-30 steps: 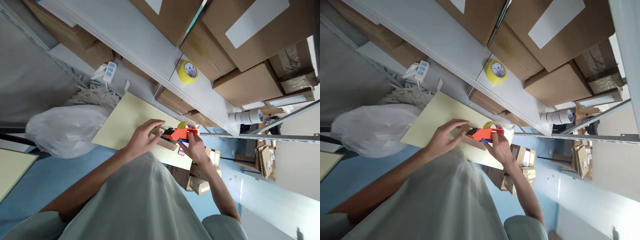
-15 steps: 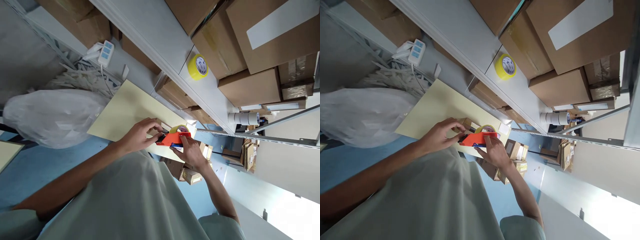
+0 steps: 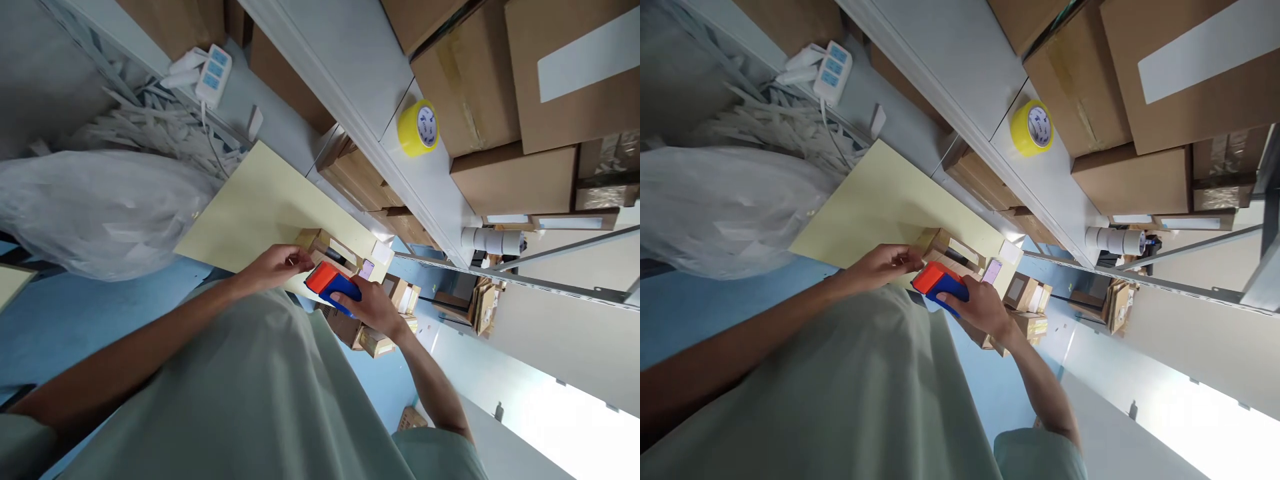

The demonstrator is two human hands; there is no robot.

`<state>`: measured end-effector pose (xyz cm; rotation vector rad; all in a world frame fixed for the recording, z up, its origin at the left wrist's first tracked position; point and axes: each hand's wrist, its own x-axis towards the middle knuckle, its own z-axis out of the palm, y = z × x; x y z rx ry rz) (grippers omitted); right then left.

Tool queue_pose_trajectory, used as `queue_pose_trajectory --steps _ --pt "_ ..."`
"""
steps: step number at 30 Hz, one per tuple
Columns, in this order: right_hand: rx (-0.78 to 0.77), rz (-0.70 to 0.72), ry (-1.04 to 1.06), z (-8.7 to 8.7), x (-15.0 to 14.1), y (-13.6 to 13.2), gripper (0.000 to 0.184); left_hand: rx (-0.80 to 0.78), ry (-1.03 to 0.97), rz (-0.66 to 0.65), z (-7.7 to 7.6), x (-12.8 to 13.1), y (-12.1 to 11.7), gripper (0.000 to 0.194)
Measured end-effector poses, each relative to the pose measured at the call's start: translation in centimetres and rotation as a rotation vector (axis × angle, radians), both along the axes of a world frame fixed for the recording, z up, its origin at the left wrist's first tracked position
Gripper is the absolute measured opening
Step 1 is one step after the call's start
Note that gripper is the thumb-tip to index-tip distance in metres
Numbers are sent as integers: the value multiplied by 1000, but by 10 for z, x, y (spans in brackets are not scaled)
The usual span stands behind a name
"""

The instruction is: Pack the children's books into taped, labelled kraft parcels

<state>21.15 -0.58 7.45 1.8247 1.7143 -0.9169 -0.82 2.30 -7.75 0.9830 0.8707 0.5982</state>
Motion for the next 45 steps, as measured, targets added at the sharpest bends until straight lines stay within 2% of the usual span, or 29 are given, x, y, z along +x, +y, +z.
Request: queue_pose_trajectory --steps 4,7,10,13,17,26,33,39,42,45 --pt "-121 -17 -33 3 11 9 57 -114 11 41 -32 -4 -5 53" --pt "-186 -82 -34 17 33 18 59 -176 74 132 -59 -18 4 55" --pt "-206 -136 -48 32 47 29 60 -234 64 113 -85 -22 16 57" --pt "-159 -163 -98 41 42 42 59 -249 30 100 -105 -9 23 57" --pt "-78 -142 -160 43 24 59 57 -268 23 160 -120 17 25 57" --pt "-69 -87 -180 20 7 77 57 -336 26 220 -146 48 24 38" --pt "-65 -85 -167 14 4 78 55 -225 96 249 -154 65 20 24" --pt "-58 -42 -188 12 1 75 58 -21 272 241 -154 60 11 33" --pt "-53 -24 -191 12 -1 73 58 -27 366 259 -155 52 8 60" --pt "-44 -9 -194 12 -1 70 58 -9 258 309 -149 47 3 71"
